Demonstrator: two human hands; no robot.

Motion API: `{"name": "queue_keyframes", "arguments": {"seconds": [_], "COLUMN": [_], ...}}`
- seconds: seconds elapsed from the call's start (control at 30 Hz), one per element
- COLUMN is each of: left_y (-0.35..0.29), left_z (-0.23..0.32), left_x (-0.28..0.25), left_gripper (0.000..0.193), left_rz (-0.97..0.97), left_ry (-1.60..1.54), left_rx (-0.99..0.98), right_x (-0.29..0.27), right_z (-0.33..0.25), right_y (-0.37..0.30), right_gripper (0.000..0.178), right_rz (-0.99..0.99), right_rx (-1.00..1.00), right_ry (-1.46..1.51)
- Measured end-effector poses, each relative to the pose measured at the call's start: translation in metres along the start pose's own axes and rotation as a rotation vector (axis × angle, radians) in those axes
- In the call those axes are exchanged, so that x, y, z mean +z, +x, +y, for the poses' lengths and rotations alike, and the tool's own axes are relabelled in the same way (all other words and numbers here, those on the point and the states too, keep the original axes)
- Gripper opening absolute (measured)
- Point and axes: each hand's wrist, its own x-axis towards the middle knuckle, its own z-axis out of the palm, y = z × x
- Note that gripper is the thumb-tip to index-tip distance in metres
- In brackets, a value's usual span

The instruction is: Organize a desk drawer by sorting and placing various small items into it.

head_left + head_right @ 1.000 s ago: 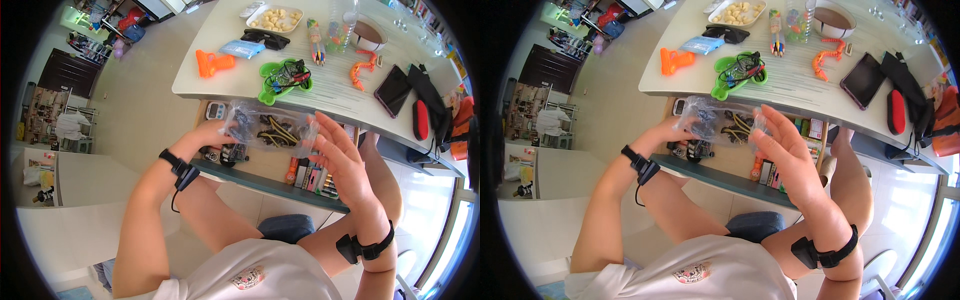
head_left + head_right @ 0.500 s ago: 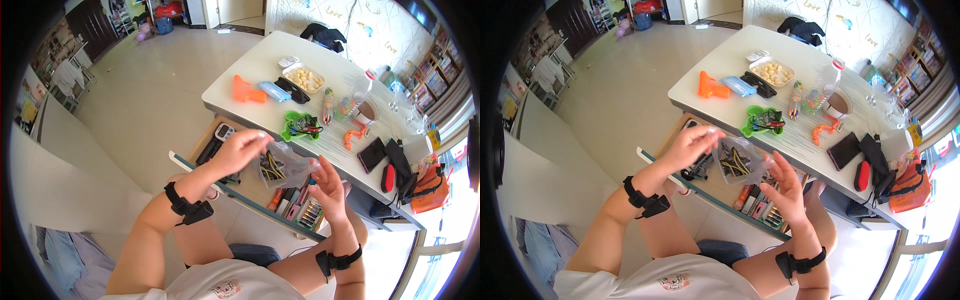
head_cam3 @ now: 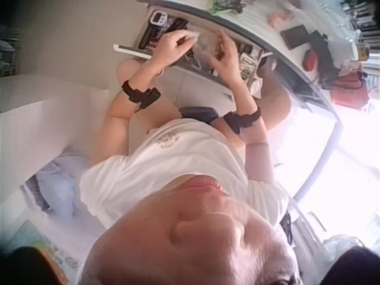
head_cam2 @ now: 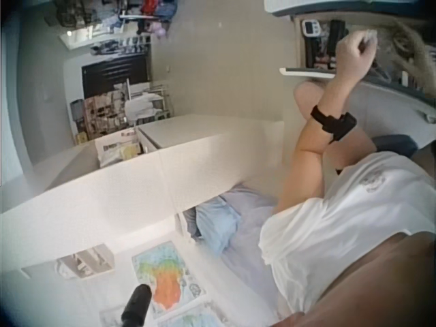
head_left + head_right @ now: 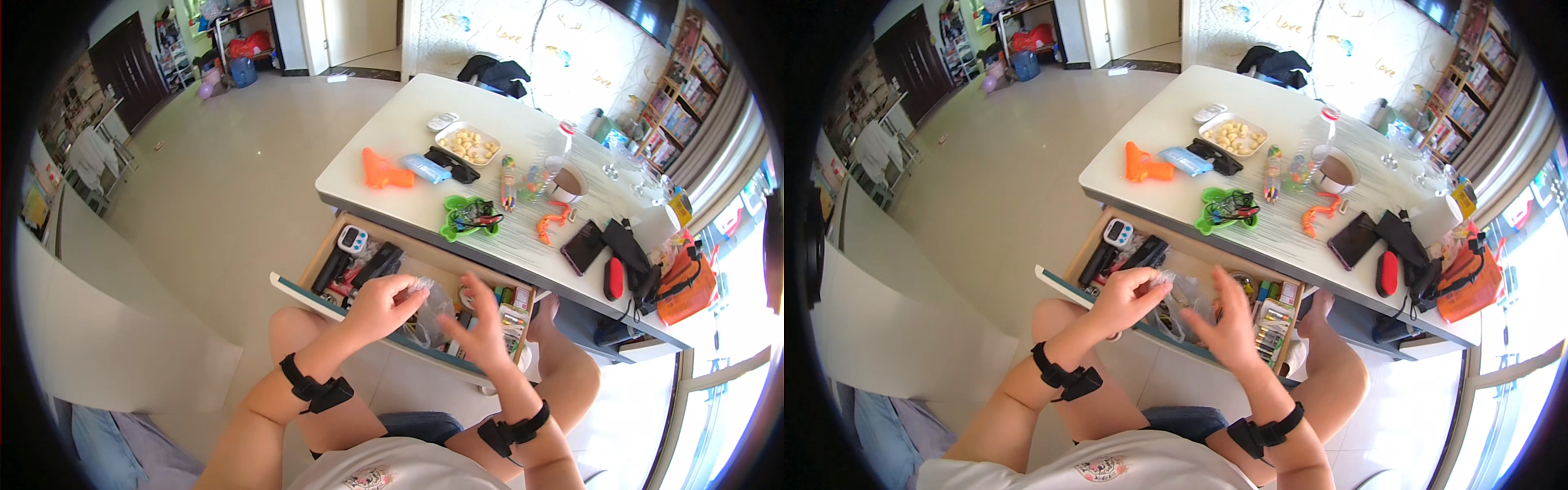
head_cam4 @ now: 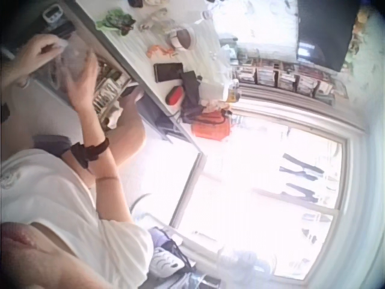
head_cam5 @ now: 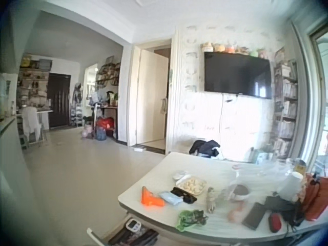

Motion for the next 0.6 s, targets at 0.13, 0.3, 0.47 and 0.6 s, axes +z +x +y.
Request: {"name": "queue_keyframes", "arguments": {"seconds": [0.13,0.3,0.47,0.6], "left_y": [-0.004,-0.002,-0.013,-0.017], "left_z": [0.003,-0.015,-0.072,-0.076], "left_x": [0.011,0.009,-0.004,0.008], "left_gripper": [0.01,0.024,0.067,0.089], "left_rz": [-0.101,-0.13,0.016,-0.077], "left_ry": [-0.058,-0.224,0.067,0.462], "left_rx": [0.198,0.186,0.152,0.29], "right_x": [0.026,0.03,0.044,0.05], "right_z": [0.023,0.028,0.047,0.049], "right_y": [-0.007,-0.014,-0.007,-0.001], "right_gripper": [0.048,0.022,0.04,0.048], "right_rz": [-0.137,-0.234,-0.03,-0.008], "right_rx": [-0.24,0.223,0.359,0.336], "right_ry": [-0.118,0.129,0.518,0.544]}}
